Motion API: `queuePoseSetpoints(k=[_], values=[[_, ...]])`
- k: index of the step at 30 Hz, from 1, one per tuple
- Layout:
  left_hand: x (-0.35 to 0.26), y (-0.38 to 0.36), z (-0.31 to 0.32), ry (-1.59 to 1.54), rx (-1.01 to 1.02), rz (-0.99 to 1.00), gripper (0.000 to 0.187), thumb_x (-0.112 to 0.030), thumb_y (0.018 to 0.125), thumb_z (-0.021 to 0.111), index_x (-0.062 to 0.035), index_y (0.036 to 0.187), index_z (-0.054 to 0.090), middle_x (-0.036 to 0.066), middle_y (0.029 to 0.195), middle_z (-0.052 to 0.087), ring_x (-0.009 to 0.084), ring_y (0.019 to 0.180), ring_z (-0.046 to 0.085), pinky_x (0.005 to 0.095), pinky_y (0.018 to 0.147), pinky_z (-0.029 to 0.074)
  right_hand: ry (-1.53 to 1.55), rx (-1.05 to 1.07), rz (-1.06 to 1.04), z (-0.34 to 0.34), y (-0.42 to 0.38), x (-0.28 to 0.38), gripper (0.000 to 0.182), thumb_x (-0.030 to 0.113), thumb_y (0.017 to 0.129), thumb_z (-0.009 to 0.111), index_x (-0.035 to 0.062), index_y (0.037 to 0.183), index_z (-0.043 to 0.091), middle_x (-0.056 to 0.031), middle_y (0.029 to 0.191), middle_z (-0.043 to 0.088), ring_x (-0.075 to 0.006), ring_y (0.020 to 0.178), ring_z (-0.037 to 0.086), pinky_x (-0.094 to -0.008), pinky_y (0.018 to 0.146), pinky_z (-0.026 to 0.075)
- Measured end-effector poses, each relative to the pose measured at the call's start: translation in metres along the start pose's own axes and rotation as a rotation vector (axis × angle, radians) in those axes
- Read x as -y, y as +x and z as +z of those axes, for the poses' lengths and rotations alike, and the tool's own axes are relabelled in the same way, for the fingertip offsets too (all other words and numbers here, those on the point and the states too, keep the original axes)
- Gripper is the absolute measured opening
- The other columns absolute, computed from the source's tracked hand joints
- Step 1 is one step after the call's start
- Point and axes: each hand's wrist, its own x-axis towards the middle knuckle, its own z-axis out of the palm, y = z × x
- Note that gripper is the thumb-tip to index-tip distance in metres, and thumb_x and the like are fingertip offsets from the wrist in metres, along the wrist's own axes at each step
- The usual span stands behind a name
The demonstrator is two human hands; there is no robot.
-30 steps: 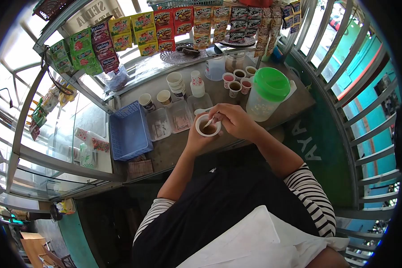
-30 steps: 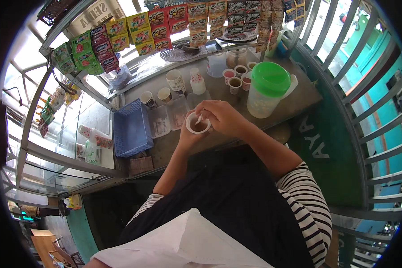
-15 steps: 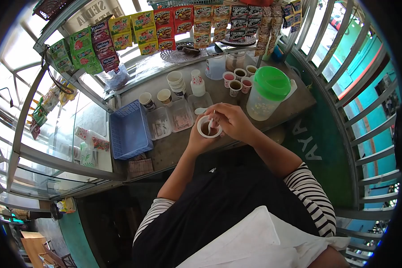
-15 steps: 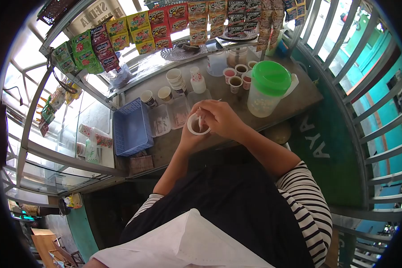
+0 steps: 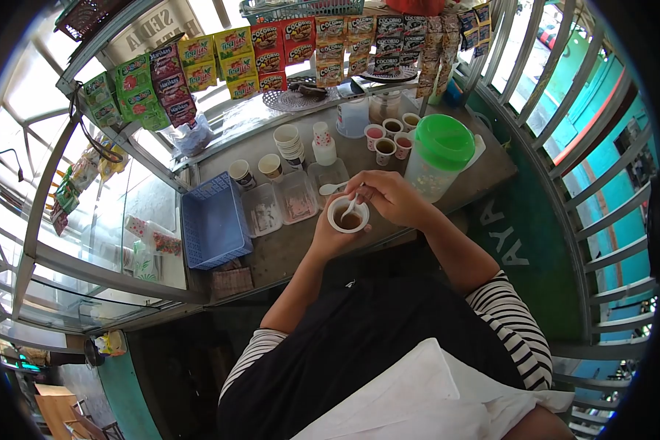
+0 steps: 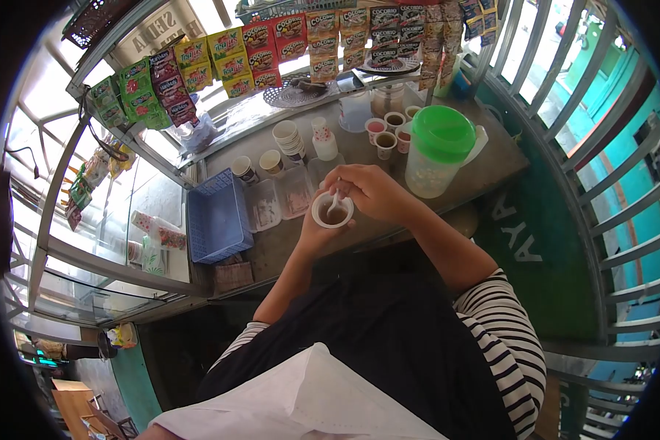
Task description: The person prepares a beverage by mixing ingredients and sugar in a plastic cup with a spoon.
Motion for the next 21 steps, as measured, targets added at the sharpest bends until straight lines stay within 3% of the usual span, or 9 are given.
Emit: queuePoseSetpoints(k=[3,6,8,11,17,21], values=[[-0.005,-0.002,0.002,-0.149,0.011,-0.105,0.074,-0.018,0.067,0.09,-0.0043,0.126,0.047,0.005,0.111,0.061,0.0128,0.101,0.061,0.0302,0.09,0.049,-0.088,0.013,-0.035,0.006,-0.001,0.0,0.02,-0.005,0.094,0.048,-0.0003,0.107,0.062,-0.0076,0.087,0.068,-0.0135,0.074,0.065,-0.0281,0.071,0.053],[-0.008,-0.001,0.003,-0.015,-0.007,-0.036,0.074,-0.017,0.067,0.089,-0.0041,0.126,0.047,0.005,0.112,0.062,0.0136,0.103,0.061,0.0308,0.09,0.05,-0.146,-0.065,0.006,0.011,-0.004,0.003,0.02,-0.006,0.092,0.047,-0.0007,0.106,0.062,-0.0077,0.085,0.067,-0.0132,0.073,0.066,-0.0285,0.07,0.053],[0.0,-0.002,0.0,-0.018,-0.016,-0.036,0.075,-0.016,0.067,0.089,-0.0041,0.127,0.046,0.006,0.112,0.062,0.0138,0.103,0.061,0.0307,0.09,0.05,-0.034,-0.094,0.17,0.013,-0.009,-0.002,0.016,-0.004,0.094,0.049,-0.0013,0.105,0.061,-0.0083,0.086,0.067,-0.0136,0.074,0.067,-0.0283,0.068,0.054],[-0.003,-0.001,-0.002,-0.023,-0.027,-0.04,0.075,-0.014,0.067,0.089,-0.0042,0.128,0.045,0.006,0.112,0.062,0.0139,0.104,0.061,0.0307,0.09,0.05,0.144,-0.125,0.241,0.024,-0.016,-0.002,0.013,-0.001,0.097,0.05,-0.0017,0.105,0.061,-0.0085,0.087,0.067,-0.0143,0.076,0.069,-0.0274,0.069,0.055],[-0.005,0.001,-0.001,-0.059,-0.045,-0.036,0.073,-0.011,0.068,0.088,-0.0046,0.127,0.045,0.006,0.112,0.061,0.0137,0.104,0.061,0.0307,0.09,0.05,0.008,-0.112,0.097,0.022,-0.015,0.002,0.013,0.0,0.098,0.05,-0.0019,0.105,0.06,-0.0089,0.09,0.069,-0.014,0.078,0.07,-0.0271,0.069,0.056],[-0.009,0.001,0.001,-0.149,-0.03,-0.09,0.073,-0.01,0.068,0.088,-0.0048,0.126,0.045,0.006,0.111,0.061,0.0139,0.104,0.061,0.0304,0.09,0.05,0.11,-0.043,0.192,0.014,-0.012,0.002,0.013,-0.001,0.099,0.048,-0.0014,0.105,0.06,-0.0086,0.089,0.069,-0.014,0.077,0.069,-0.0276,0.07,0.055]])
